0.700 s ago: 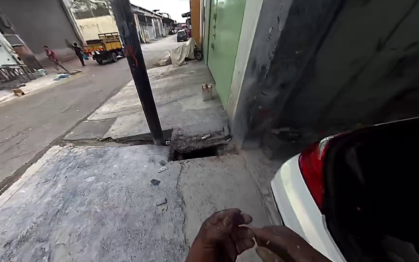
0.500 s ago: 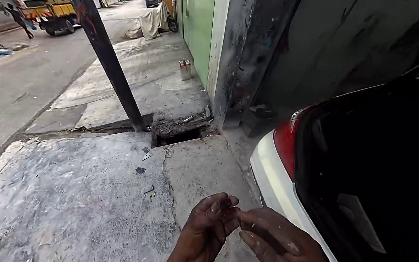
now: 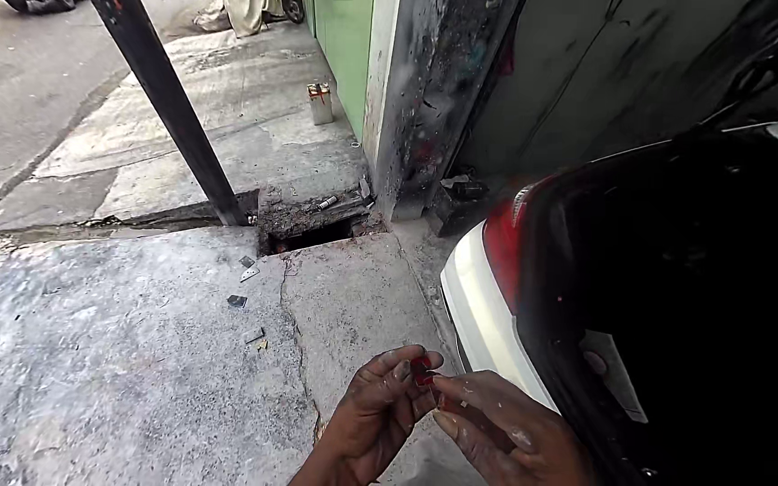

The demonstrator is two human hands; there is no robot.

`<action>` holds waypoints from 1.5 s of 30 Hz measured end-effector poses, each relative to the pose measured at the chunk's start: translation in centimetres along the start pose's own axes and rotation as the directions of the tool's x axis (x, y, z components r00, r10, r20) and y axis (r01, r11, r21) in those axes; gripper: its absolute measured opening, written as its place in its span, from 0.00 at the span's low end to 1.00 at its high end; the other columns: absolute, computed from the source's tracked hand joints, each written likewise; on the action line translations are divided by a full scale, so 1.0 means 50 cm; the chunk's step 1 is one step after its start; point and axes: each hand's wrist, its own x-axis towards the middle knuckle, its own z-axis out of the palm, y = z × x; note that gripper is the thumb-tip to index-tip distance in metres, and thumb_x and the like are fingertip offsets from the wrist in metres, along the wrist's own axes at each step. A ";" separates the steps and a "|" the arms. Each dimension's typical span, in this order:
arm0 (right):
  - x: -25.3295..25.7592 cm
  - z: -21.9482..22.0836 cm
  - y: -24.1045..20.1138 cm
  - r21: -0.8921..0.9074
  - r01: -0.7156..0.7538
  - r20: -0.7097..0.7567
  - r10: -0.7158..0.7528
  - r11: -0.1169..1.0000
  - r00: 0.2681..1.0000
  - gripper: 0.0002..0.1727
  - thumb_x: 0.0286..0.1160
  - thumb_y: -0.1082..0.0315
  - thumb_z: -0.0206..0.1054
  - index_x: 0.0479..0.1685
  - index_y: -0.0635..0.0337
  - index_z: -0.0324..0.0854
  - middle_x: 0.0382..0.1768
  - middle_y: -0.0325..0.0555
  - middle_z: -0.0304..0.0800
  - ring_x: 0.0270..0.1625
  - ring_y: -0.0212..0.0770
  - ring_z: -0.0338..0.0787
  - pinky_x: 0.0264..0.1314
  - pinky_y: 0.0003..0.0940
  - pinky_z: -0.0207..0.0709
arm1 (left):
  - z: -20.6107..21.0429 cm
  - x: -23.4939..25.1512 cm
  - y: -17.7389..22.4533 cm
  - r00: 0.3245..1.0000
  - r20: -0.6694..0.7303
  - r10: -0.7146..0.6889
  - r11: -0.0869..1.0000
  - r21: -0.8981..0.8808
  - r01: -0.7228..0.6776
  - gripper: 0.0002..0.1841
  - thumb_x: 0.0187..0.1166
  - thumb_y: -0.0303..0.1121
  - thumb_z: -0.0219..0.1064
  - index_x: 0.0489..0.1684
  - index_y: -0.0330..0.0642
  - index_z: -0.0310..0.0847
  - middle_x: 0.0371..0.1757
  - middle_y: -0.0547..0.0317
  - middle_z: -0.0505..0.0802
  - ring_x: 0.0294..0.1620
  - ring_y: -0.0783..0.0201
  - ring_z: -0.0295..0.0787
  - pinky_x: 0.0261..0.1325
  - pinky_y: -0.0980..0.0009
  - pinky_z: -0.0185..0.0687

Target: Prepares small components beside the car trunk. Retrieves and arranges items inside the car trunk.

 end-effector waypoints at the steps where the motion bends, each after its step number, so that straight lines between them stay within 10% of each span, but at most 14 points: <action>1: 0.000 0.000 0.002 -0.001 -0.004 0.004 0.004 1.000 1.000 0.16 0.80 0.64 0.70 0.61 0.63 0.89 0.53 0.48 0.91 0.46 0.29 0.91 0.46 0.22 0.88 | -0.002 0.001 0.000 1.000 0.000 -0.004 1.000 0.002 0.004 0.14 0.85 0.29 0.64 0.63 0.38 0.88 0.67 0.42 0.90 0.63 0.52 0.91 0.70 0.58 0.84; 45: 0.000 0.016 0.044 0.081 -0.090 -0.040 0.094 0.993 0.995 0.14 0.81 0.65 0.66 0.57 0.61 0.91 0.48 0.41 0.90 0.42 0.26 0.88 0.40 0.17 0.84 | -0.018 0.014 -0.010 0.984 -0.159 -0.080 0.995 0.039 0.088 0.12 0.83 0.28 0.67 0.59 0.35 0.89 0.61 0.40 0.92 0.58 0.53 0.93 0.67 0.58 0.86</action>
